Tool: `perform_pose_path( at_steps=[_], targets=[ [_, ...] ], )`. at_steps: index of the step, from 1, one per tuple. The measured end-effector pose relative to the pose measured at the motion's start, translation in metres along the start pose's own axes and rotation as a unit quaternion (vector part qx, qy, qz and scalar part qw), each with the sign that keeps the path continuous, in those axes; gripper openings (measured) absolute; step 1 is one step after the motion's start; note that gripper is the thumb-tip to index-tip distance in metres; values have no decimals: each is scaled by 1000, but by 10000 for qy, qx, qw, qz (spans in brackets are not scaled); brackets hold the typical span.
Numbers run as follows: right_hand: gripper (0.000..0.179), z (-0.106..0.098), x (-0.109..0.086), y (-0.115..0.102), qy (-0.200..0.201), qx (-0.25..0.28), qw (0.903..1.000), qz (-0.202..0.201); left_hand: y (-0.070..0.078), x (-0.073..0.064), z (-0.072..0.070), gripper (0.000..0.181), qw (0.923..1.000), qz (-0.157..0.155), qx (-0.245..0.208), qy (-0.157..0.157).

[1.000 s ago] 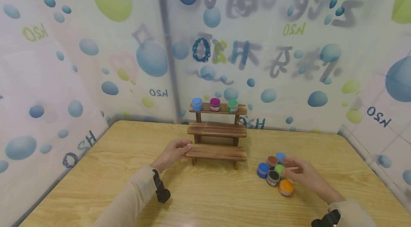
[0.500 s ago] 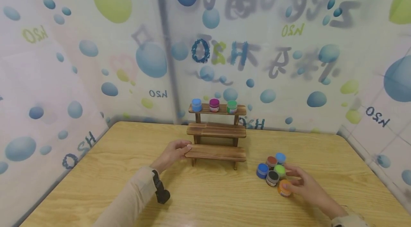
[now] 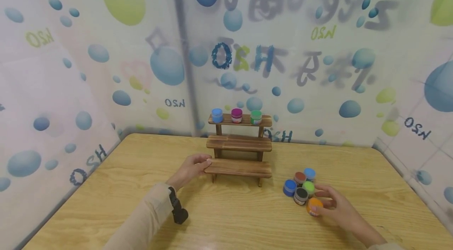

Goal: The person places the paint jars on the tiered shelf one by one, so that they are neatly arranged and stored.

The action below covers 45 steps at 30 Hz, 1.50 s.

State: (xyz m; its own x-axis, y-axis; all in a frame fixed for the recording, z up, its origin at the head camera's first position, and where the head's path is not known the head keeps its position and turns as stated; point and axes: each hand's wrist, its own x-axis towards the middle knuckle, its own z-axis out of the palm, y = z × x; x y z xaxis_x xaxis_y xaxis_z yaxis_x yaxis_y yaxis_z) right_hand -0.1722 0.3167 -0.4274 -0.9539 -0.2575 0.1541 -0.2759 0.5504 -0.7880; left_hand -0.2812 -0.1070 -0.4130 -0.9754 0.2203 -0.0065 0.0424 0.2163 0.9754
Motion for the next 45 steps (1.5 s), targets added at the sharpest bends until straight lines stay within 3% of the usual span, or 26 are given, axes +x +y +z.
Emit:
perform_pose_path(
  at_steps=[7,15,22,28,33,45],
  targets=[
    [55,0,-1,-5,-192,202,9986,449,0,0,1,31,10000,8,-23,57],
    [46,4,-2,-4,-84,43,9990,443,-1,2,0,34,10000,30,-89,-16],
    [38,2,0,-1,-493,163,9976,459,-1,2,-1,33,10000,59,-59,-18],
    [38,2,0,-2,-552,177,9967,574,0,1,1,34,10000,25,13,48],
    [38,2,0,0,-528,267,9967,559,3,-1,1,34,10000,-68,-8,60],
    [31,4,-2,-2,-84,-127,9996,228,3,-1,1,35,9999,-83,42,61]
  ],
)
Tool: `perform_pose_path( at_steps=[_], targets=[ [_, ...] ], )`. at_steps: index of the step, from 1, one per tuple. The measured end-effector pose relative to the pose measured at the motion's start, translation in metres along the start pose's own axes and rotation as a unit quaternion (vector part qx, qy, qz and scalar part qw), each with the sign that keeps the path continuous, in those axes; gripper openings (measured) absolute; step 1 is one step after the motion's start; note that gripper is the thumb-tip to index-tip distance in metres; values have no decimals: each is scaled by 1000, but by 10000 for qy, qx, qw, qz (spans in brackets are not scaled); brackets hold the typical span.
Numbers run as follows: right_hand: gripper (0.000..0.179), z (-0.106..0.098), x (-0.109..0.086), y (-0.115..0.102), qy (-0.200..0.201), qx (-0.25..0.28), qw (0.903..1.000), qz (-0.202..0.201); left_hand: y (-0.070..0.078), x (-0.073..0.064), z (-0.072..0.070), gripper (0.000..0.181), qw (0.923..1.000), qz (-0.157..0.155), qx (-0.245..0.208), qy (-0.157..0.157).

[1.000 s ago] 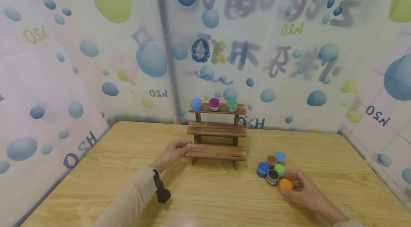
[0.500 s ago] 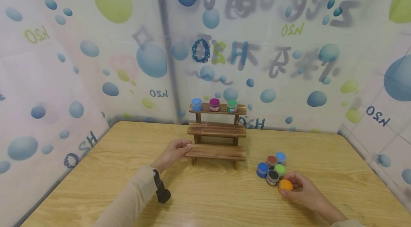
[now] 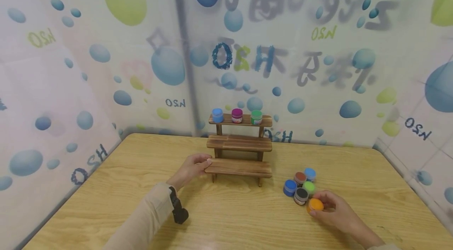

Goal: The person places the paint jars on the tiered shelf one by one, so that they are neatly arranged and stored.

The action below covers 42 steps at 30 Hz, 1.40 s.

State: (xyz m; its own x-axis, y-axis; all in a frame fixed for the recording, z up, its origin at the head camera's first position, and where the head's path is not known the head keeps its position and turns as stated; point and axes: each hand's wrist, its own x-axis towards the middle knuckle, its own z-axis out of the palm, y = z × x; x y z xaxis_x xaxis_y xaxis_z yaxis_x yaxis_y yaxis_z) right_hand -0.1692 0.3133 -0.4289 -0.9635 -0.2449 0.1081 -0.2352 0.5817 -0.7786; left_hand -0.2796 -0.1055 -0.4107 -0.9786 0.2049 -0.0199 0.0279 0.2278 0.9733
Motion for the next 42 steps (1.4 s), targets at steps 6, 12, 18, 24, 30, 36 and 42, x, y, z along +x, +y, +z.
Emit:
perform_pose_path(
  at_steps=[6,12,18,24,30,36,42],
  targets=[
    [36,-3,-1,-7,82,-358,9987,365,7,-5,0,33,10000,39,-40,-52],
    [33,-11,-2,-11,157,-526,9982,248,4,-3,0,32,10000,38,62,0],
    [34,-19,-2,-15,280,-621,9977,44,0,-1,0,31,9999,29,98,26],
    [35,-26,1,-23,327,-665,9972,-127,1,-1,0,32,9999,48,92,12],
    [38,-33,8,-35,175,-593,9980,-106,0,-1,0,31,9999,94,90,-10],
    [38,-34,19,-50,267,-520,9972,-469,0,-2,-1,31,9999,96,95,10],
    [38,-27,34,-66,97,-493,9975,-488,-1,-2,-1,33,9999,144,87,-35]
  ],
)
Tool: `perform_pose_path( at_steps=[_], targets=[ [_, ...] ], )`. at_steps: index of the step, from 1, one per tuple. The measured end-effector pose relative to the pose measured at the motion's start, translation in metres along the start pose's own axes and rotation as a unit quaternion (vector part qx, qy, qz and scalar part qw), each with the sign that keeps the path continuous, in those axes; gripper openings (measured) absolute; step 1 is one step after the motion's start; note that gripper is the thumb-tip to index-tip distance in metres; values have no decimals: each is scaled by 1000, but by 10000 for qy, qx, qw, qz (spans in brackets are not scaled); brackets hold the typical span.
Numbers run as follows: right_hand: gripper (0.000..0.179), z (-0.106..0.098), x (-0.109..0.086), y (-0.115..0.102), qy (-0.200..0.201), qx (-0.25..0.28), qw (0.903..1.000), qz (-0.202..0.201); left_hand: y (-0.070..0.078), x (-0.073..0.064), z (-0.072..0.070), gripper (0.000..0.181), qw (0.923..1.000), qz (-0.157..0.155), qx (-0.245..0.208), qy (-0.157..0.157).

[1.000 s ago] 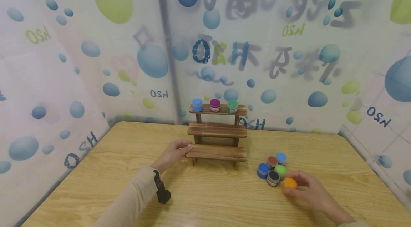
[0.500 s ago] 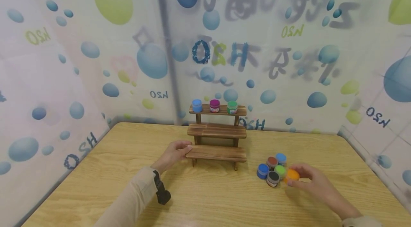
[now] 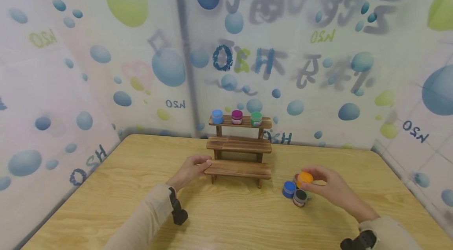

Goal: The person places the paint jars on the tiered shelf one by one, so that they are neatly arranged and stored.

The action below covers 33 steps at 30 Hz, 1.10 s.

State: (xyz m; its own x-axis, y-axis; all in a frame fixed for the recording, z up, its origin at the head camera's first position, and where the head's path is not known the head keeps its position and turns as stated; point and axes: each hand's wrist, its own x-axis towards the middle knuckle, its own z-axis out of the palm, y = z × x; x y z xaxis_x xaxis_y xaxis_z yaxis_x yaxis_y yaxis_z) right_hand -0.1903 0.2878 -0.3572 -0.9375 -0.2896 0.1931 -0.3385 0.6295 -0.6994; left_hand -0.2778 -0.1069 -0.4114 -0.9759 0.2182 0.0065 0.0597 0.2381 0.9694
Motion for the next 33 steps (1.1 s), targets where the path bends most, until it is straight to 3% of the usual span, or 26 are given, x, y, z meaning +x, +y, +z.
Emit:
perform_pose_path(
  at_steps=[11,21,29,33],
  targets=[
    [45,11,36,-29,-620,138,9979,-127,-2,-1,0,33,10000,13,-9,-30],
    [42,37,64,-49,-701,192,9945,-749,-1,-1,-2,33,10000,-32,-8,-20],
    [40,48,82,-70,-862,408,9926,-746,-1,1,-1,32,9999,-36,-107,10],
    [40,56,99,-75,-797,406,9911,-984,0,1,0,33,9998,-79,-171,24]
  ],
)
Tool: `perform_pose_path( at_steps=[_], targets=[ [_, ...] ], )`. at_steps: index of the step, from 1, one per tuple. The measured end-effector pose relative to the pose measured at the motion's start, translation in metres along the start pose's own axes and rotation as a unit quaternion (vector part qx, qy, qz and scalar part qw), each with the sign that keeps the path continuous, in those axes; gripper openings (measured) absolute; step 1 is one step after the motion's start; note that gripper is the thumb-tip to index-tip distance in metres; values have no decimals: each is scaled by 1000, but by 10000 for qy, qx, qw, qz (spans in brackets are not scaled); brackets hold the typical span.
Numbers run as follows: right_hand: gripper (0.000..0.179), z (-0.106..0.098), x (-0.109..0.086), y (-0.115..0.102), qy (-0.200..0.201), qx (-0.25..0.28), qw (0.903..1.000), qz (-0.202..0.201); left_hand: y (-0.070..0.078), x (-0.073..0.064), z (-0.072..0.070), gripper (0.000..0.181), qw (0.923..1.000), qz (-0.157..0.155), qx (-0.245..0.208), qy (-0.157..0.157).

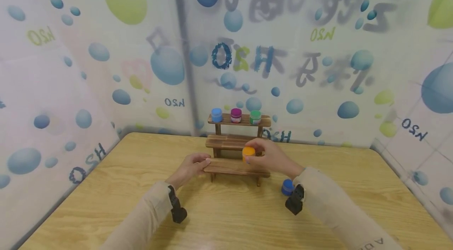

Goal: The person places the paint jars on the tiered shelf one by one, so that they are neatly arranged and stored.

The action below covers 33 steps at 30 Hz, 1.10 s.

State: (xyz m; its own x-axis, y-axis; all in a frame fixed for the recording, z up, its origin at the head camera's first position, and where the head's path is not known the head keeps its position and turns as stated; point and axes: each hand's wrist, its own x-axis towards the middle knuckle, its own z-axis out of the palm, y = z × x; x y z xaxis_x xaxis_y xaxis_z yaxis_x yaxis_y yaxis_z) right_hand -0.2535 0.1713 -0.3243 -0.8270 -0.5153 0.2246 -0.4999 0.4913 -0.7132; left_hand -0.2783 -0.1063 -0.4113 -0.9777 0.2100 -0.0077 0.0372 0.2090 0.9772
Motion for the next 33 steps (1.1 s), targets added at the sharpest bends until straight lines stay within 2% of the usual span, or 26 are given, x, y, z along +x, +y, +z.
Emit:
perform_pose_path(
  at_steps=[3,15,24,33],
  targets=[
    [40,7,14,-1,79,18,9999,-153,1,-1,0,33,10000,1,-1,-16],
    [43,42,51,-10,201,206,9994,-207,2,-1,-1,35,9999,-18,127,-63],
    [45,53,74,-16,425,609,9972,-27,2,-1,-2,35,9999,-49,70,-107],
    [42,62,89,-9,766,498,9954,279,1,1,-1,36,9999,-42,63,-132]
  ],
)
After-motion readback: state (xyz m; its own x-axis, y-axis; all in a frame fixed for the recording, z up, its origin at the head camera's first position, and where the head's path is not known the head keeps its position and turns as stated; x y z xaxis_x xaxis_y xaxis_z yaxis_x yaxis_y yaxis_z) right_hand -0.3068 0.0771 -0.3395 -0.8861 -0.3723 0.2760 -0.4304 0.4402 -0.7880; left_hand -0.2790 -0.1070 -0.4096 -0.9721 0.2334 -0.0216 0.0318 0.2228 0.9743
